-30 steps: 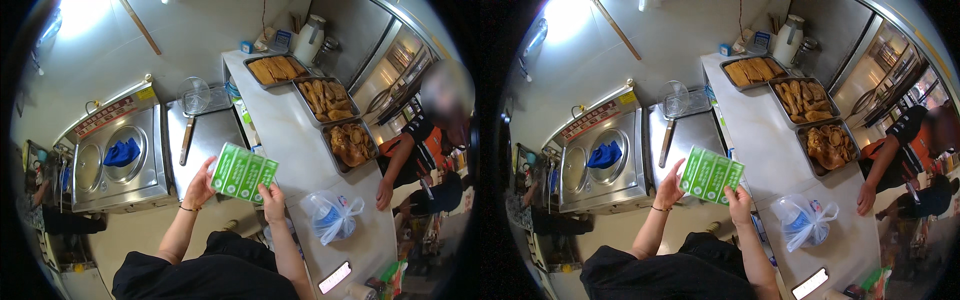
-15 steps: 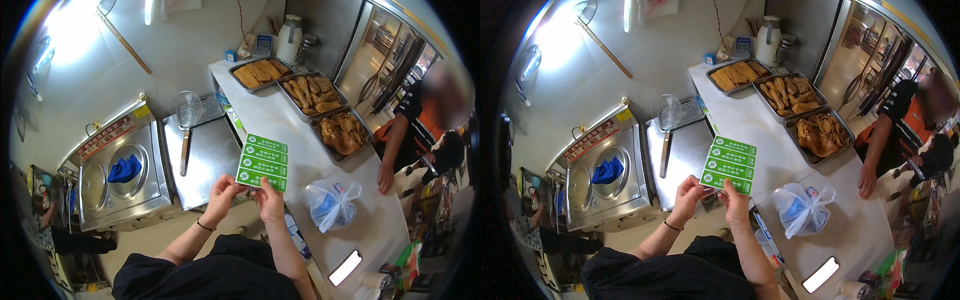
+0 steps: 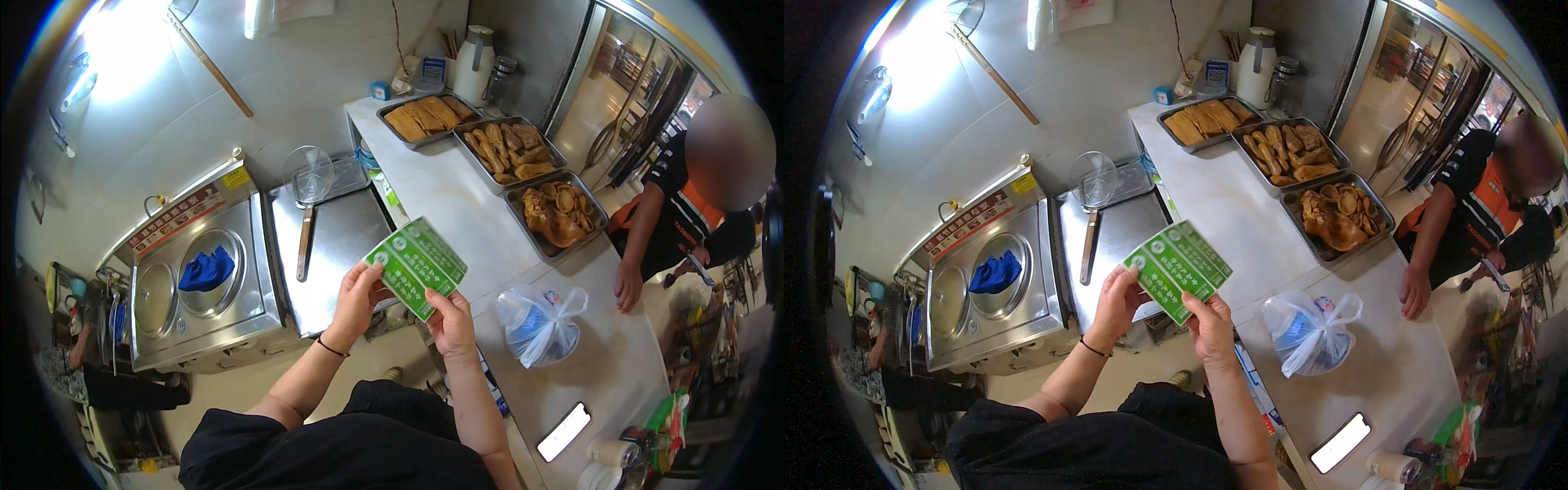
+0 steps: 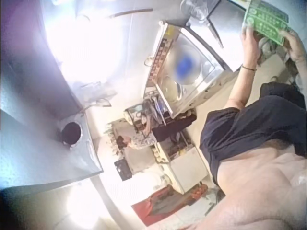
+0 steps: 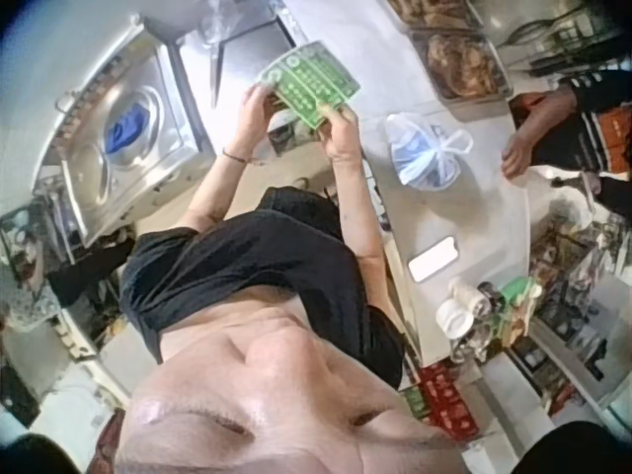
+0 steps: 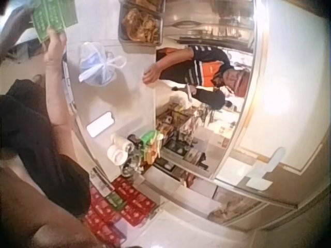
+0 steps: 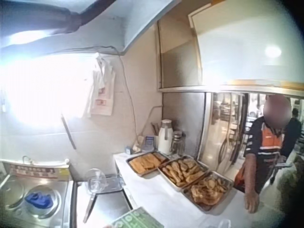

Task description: The person transfers cooked vegetables from a pan into a plastic container using chopsticks. They then retrieve a plastic bag and a canned beverage from a refrigerator, place the container and can into the bag, and hand the package to a customer.

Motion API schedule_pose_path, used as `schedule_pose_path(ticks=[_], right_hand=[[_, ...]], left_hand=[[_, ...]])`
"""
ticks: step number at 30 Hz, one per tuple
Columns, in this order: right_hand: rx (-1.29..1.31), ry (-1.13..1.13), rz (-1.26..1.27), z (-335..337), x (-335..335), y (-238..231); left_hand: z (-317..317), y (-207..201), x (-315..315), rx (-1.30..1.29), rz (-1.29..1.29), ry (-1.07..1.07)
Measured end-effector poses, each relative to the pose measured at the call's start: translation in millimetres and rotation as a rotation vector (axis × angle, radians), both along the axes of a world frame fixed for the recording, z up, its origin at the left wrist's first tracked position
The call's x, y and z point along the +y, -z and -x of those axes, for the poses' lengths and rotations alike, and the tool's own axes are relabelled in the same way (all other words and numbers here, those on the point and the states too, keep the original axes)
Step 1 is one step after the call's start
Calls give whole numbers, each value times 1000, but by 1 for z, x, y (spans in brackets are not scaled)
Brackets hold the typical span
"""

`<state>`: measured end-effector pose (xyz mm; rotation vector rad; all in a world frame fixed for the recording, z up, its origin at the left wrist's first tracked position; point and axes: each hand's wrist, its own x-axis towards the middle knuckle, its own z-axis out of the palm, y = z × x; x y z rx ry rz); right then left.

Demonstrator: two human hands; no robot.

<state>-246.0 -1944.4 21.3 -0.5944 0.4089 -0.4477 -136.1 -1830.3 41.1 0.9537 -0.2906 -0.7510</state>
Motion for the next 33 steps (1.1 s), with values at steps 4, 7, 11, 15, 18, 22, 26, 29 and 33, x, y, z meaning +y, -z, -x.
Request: schedule_pose_path(ticks=[4, 7, 11, 15, 18, 22, 26, 29, 33], right_hand=[[-20, 156, 101, -3, 7, -2], [-28, 289, 106, -6, 14, -11], [-43, 347, 87, -5, 15, -9], [-55, 382, 66, -6, 16, -9], [-41, 389, 62, -5, 16, -6], [-33, 387, 61, -5, 16, -5], [-27, 388, 79, -6, 18, -3], [-15, 429, 91, -7, 22, -5], [-35, 444, 103, -6, 27, -9]], left_hand=[[26, 1, -1, -243, -100, 100], [34, 8, -2, -291, -123, 127], [42, 5, -5, -289, -120, 93], [45, 6, -4, -283, -181, 77], [46, 7, -6, -289, -181, 67], [48, 11, -8, -250, -126, 32], [47, 14, -9, -223, -128, 36], [49, 13, -8, -174, -112, 36], [50, 13, -7, -113, -81, 27]])
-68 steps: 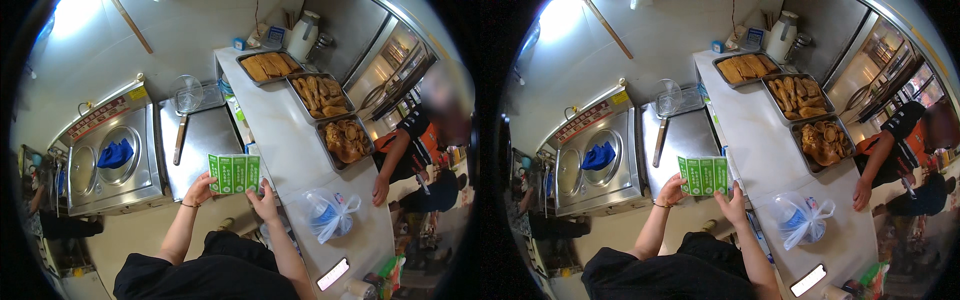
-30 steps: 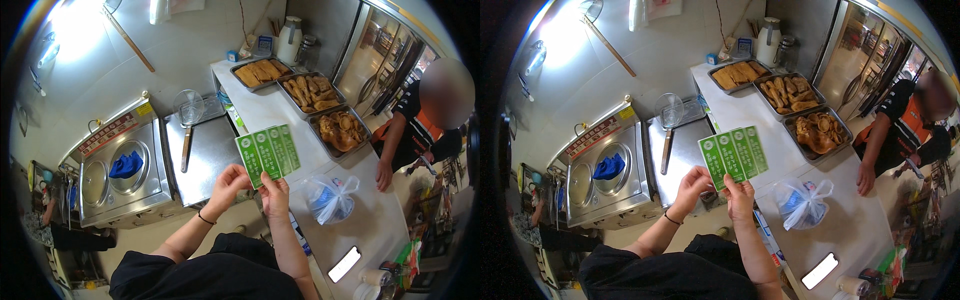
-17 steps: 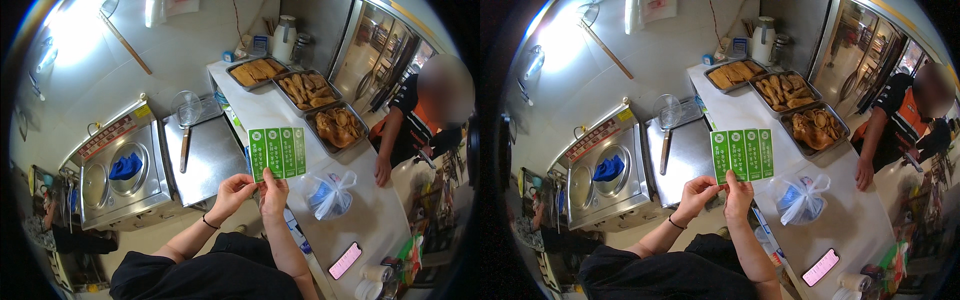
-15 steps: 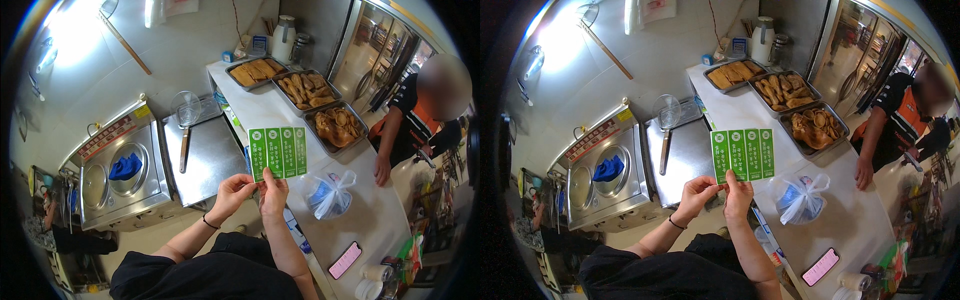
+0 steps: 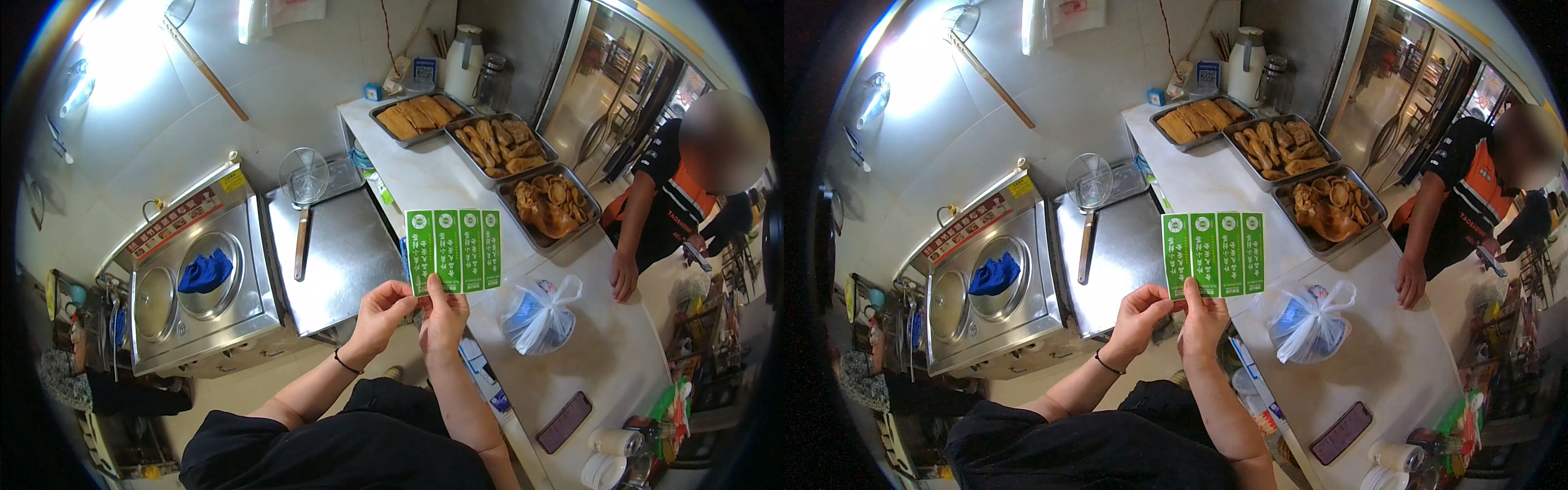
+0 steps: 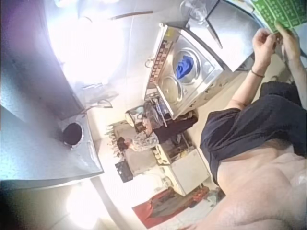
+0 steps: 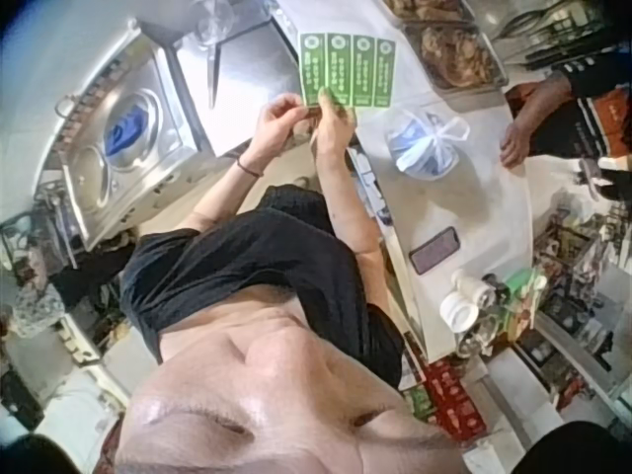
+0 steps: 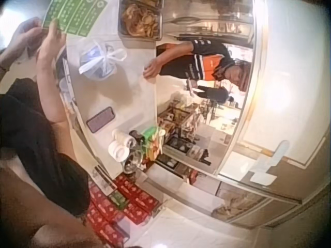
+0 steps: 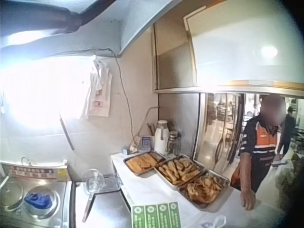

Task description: The person transfers cooked vegetables from a pan into a plastic container using chopsticks. They then retrieve a plastic bag and a canned beverage from a refrigerator, place the container and can into the bag, and hand the package to a customer.

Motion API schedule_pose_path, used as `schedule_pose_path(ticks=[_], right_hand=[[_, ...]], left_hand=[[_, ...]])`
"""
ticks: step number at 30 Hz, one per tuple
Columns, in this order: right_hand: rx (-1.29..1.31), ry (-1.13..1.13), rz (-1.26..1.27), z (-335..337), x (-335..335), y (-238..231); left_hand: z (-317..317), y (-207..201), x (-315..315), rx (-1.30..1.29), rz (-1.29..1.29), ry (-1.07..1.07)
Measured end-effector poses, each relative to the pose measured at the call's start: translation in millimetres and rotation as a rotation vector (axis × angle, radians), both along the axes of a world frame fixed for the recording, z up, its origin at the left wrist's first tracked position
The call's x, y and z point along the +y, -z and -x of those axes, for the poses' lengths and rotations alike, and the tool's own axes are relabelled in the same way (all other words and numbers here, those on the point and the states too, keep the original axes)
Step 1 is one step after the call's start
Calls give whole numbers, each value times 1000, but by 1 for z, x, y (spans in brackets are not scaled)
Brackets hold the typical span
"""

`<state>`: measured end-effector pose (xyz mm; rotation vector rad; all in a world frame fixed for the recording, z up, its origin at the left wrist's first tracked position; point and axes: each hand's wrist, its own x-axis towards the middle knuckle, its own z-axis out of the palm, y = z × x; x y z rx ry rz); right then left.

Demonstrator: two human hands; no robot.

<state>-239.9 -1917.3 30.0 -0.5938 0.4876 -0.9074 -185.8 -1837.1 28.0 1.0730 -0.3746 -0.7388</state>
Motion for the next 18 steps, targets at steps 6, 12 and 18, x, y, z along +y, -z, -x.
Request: schedule_pose_path(ticks=[6, 12, 18], right_hand=[[3, 0, -35, -1, 0, 3], [1, 28, -58, -4, 1, 4], [83, -20, -85, -5, 4, 8]], left_hand=[[-1, 1, 2, -26, -20, 10], [2, 0, -2, -59, 15, -27], [5, -1, -12, -158, 73, -108]])
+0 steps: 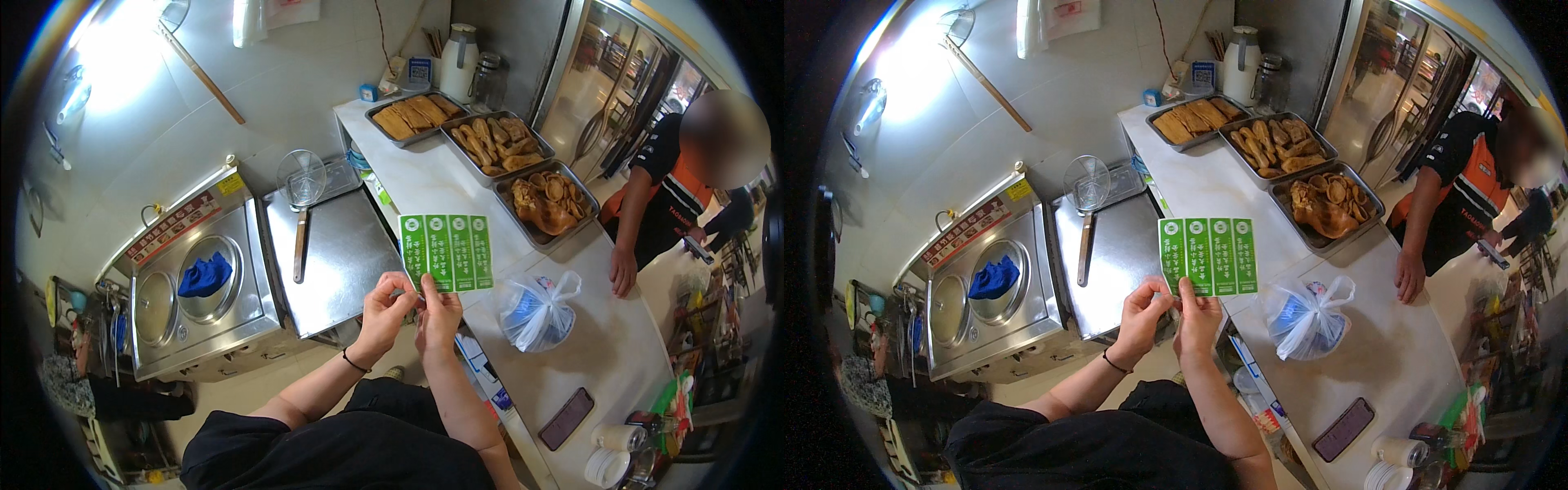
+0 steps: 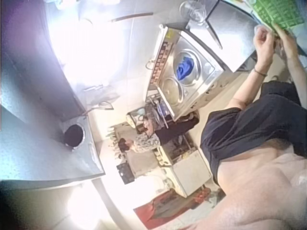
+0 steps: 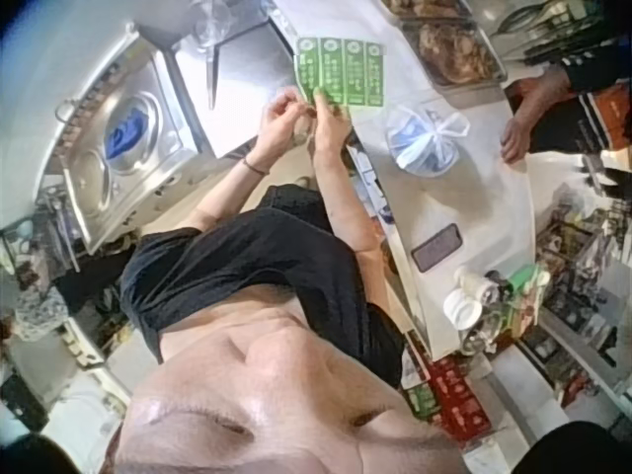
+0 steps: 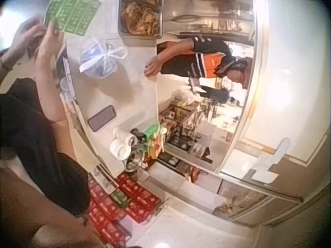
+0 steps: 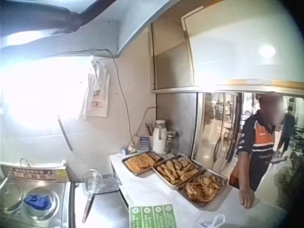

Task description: The person transfers cooked vegetables from a pan into a plastic container using chopsticks. They then retrieve a plastic bag and a canned beverage from a refrigerator, place the container and can into the bag, and hand the package to a customer.

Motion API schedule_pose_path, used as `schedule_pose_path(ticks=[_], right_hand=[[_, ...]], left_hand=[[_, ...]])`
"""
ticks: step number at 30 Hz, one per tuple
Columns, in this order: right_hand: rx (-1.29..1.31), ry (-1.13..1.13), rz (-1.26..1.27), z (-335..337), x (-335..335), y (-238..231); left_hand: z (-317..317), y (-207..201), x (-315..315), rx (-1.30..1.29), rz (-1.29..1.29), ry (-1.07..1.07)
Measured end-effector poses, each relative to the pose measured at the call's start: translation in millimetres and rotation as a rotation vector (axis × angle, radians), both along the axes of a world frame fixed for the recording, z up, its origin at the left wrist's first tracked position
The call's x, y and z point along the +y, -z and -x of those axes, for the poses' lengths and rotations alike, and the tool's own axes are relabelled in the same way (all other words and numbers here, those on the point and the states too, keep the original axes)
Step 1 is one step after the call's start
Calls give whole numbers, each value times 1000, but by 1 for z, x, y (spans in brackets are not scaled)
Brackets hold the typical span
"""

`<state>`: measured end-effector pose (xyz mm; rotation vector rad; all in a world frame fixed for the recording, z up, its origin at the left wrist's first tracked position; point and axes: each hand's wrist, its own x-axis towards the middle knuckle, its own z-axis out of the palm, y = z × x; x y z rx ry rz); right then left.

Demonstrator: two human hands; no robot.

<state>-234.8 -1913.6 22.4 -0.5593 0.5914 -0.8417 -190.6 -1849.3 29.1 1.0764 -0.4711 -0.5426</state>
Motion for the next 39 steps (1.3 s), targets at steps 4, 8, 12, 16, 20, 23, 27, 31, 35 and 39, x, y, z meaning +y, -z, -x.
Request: schedule_pose_path(ticks=[4, 8, 12, 16, 20, 23, 27, 31, 35, 39], right_hand=[[242, -222, 8, 2, -8, 12], [259, -681, -23, 21, -28, 18], [567, -480, 661, 46, -18, -12], [485, -31, 1171, 32, -26, -43], [489, -146, 1208, 32, -34, -44], [505, -147, 1200, 34, -37, -43], [558, -143, 1306, 36, -40, -43], [580, -150, 1351, 36, -43, -40], [561, -197, 1027, 35, -42, -30], [356, -357, 606, 31, -53, 0]], left_hand=[[-8, 12, -6, 182, 2, 10], [-19, 22, 1, 417, 45, 129], [-18, 12, -2, 500, 115, 152], [-13, 8, -10, 413, 61, 104], [-11, 18, -13, 257, 84, 117], [-11, 20, -13, 66, 51, 81], [-9, 14, -15, -144, -33, 18], [-7, 6, -14, -222, -85, 22], [-11, 9, -15, -289, -126, 51], [-12, 10, -16, -268, -98, 113]])
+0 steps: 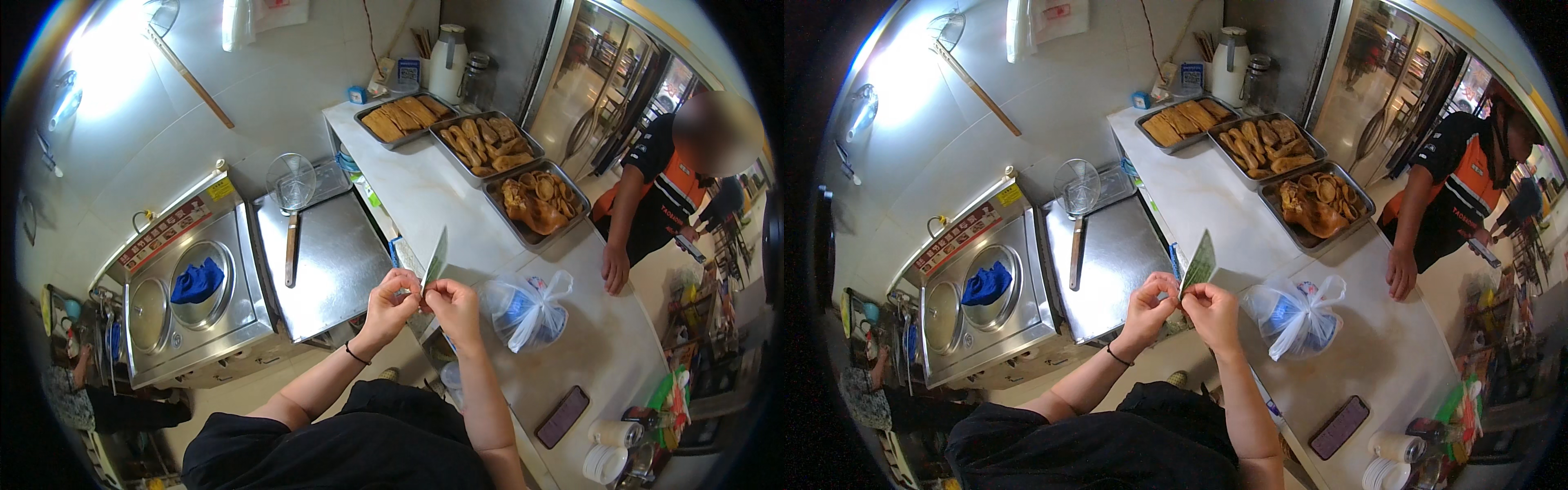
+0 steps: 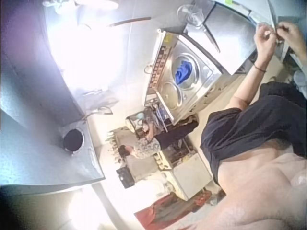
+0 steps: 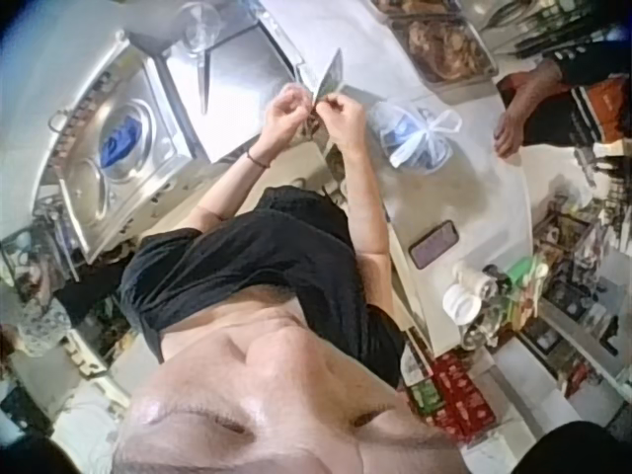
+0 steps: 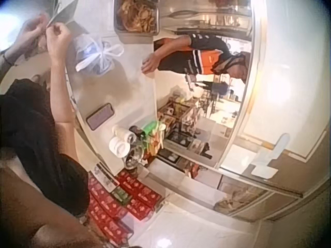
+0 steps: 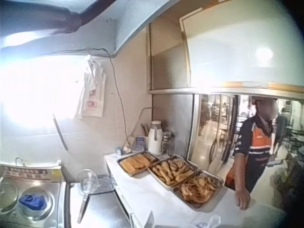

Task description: The person transfers cooked vegetables from a pan into a plastic container using chopsticks. They then retrieve a plastic bag and a canned beverage from a refrigerator, place the container and can into the bag, and hand the package to a customer.

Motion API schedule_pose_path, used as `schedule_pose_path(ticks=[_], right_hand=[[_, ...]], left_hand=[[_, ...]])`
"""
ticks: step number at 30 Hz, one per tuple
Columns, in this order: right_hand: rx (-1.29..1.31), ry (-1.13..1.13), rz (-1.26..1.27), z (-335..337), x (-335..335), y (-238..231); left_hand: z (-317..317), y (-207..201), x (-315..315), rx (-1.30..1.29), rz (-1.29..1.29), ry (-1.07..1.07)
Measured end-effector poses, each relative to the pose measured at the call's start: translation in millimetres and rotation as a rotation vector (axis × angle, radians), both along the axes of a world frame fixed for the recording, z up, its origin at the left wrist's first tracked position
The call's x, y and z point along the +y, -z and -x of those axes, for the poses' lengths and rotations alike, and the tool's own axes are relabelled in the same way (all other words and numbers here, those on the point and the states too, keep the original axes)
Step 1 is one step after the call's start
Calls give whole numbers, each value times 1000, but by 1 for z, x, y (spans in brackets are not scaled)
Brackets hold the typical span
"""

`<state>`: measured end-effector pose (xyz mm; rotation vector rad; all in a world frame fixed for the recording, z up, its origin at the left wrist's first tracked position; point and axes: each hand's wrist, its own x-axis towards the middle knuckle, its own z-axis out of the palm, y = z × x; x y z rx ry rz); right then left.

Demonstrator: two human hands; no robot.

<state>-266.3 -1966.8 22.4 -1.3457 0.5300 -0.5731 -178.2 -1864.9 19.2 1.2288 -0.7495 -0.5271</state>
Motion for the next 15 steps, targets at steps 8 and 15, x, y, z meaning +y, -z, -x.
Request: schedule_pose_path(ticks=[8, 15], right_hand=[[60, -7, 439, 5, 3, -23], [51, 9, 298, 1, 0, -7]], left_hand=[[-7, 3, 1, -170, -50, -33], [-7, 13, 0, 255, -14, 59]])
